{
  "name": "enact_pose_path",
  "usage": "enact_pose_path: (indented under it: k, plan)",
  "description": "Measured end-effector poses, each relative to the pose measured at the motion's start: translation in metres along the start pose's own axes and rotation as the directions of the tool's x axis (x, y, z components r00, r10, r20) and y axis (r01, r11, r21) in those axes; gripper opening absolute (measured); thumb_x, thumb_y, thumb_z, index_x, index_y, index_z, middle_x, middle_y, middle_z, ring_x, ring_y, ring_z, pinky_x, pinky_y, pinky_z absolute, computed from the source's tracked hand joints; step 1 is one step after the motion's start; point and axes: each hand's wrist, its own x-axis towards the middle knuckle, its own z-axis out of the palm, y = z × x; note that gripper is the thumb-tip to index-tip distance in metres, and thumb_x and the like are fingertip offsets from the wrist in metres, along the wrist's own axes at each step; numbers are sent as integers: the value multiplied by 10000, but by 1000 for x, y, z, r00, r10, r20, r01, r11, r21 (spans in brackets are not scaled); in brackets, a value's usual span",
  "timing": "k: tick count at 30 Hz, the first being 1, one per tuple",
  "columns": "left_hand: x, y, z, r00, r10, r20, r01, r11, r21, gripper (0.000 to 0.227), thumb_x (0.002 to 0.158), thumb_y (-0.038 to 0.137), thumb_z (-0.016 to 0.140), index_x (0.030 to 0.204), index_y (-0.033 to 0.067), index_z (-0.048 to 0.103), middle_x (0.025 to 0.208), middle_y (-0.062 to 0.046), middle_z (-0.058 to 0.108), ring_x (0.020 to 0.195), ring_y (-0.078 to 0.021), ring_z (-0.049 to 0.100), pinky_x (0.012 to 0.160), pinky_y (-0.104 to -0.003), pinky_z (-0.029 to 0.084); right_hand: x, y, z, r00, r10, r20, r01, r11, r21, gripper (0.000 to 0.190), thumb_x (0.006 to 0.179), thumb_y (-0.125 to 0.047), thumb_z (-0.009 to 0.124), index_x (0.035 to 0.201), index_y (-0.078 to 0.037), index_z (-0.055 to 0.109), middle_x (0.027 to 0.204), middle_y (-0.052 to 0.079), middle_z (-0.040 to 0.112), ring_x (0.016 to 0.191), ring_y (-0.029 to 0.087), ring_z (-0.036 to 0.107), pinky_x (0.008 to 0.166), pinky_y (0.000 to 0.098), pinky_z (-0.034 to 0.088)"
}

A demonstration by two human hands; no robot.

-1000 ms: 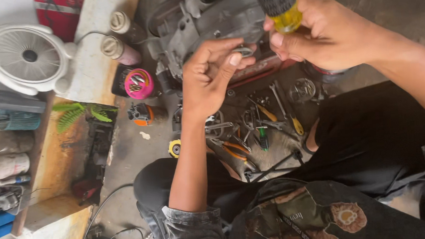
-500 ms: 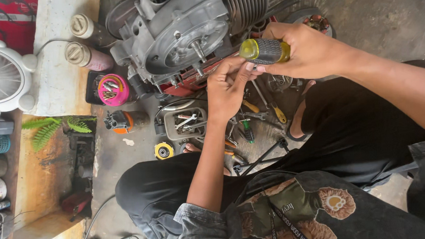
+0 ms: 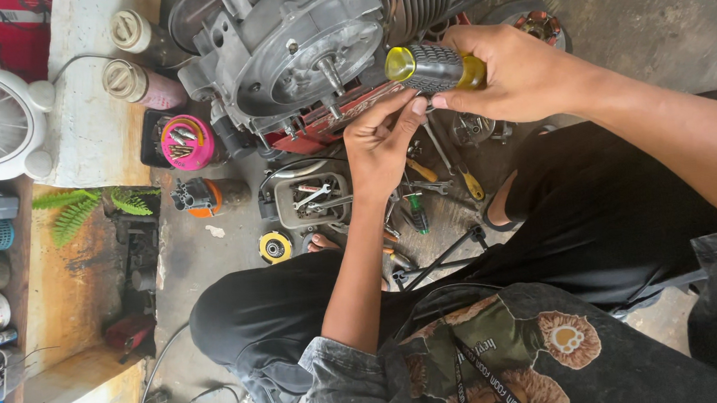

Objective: The person uses a yellow-handled screwdriver to tighten and loosen screws on a small engine block. They repeatedly adjust the tool and reposition their hands to access different fasteners on the engine surface.

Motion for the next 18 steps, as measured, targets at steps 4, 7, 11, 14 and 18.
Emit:
enact_pose_path:
  k: [4,7,11,14,18]
  plan:
    - [-2,-4,-2,999,-20,-26,21,999,50,206,798,124,701,974,22,673,935,-85,689,858,-93,636,782,-217,575,0,0,3,1000,3,8,-3,1000,1,277,844,-212,673,1038,-59,548,769,44,521,615,138,453,538,283,365]
    - [0,-7,-3,1000,19,0,-19,998,57,197,808,78,694,991,16,658,932,-61,676,856,-86,626,816,-202,558,1,3,3,1000,28,14,-28,1000,-11,314,838,-222,676,1091,-74,561,753,45,559,611,138,491,541,282,373]
    - [0,-8,-1,1000,-3,6,2,989,145,180,813,129,682,959,24,673,929,-76,687,852,-93,633,782,-223,575,3,15,5,1000,-31,3,31,999,-24,380,820,-187,679,1148,-51,545,877,48,596,725,144,539,630,285,401]
    - [0,-14,2,999,-47,15,46,995,86,213,820,145,670,983,10,664,966,-97,679,871,-119,636,780,-265,603,5,18,3,1000,8,20,-7,999,-44,384,823,-205,672,1149,-56,535,897,61,605,731,165,553,635,303,410]
    - [1,-12,4,998,-37,54,28,987,157,143,847,182,636,859,42,667,744,-25,665,696,-70,606,650,-213,517,6,10,0,974,214,71,-208,975,-81,322,820,-264,667,1044,-61,555,901,62,618,741,179,547,648,315,399]
